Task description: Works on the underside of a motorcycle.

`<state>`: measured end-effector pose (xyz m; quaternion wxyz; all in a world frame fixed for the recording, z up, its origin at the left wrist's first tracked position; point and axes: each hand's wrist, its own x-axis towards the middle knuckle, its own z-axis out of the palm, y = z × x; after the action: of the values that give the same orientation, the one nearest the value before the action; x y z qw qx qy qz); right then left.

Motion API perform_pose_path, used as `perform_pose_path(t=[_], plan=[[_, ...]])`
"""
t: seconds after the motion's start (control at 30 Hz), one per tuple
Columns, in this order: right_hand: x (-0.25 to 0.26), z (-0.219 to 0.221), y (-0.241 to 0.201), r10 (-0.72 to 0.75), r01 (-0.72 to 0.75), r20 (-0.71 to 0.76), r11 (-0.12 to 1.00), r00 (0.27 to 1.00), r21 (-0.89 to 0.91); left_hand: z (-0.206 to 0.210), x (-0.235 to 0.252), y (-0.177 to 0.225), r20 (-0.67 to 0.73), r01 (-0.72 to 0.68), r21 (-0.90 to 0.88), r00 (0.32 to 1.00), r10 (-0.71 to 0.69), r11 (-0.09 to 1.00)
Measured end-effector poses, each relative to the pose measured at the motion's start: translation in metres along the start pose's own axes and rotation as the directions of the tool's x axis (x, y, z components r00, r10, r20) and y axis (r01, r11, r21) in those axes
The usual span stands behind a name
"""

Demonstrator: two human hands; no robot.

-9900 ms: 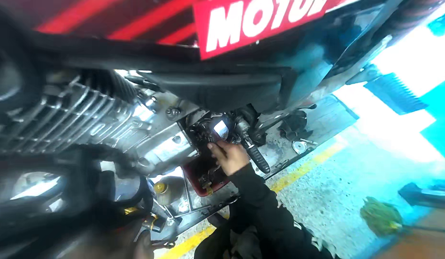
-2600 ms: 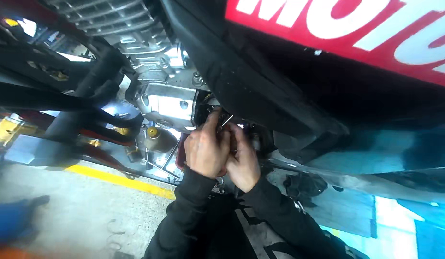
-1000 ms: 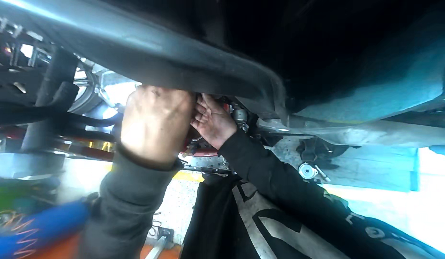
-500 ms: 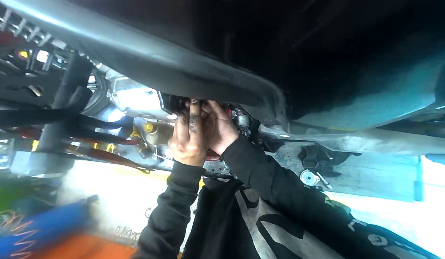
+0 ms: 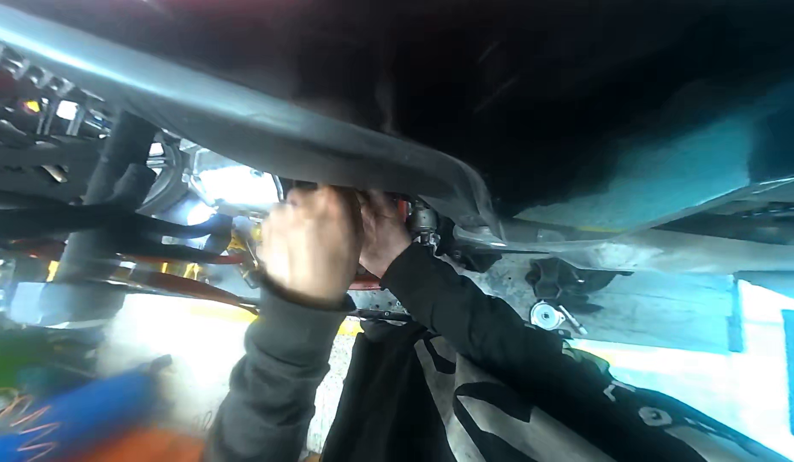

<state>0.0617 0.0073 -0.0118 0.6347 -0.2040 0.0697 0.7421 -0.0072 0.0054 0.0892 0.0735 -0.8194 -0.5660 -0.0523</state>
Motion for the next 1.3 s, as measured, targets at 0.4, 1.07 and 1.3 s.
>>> perform_pose_path(t=[0.4, 1.07, 1.3], plan=[[0.035, -0.055, 0.036, -0.177, 0.156, -0.048, 0.946, 0.983, -0.284, 0.095, -0.053, 0.013, -0.114, 0.209, -0.279, 0.962, -0.248, 0.937], [-0.045, 0.010, 0.015, -0.142, 0.078, -0.132, 0.914, 0.981, -0.399, 0.124, -0.212, -0.065, 0.146, 0.333, -0.699, 0.933, -0.330, 0.633], [-0.157, -0.102, 0.057, 0.025, 0.012, 0.018, 0.235, 1.000, -0.972, 0.161, -0.251, -0.143, 0.388, 0.315, -0.657, 0.920, -0.052, 0.685]])
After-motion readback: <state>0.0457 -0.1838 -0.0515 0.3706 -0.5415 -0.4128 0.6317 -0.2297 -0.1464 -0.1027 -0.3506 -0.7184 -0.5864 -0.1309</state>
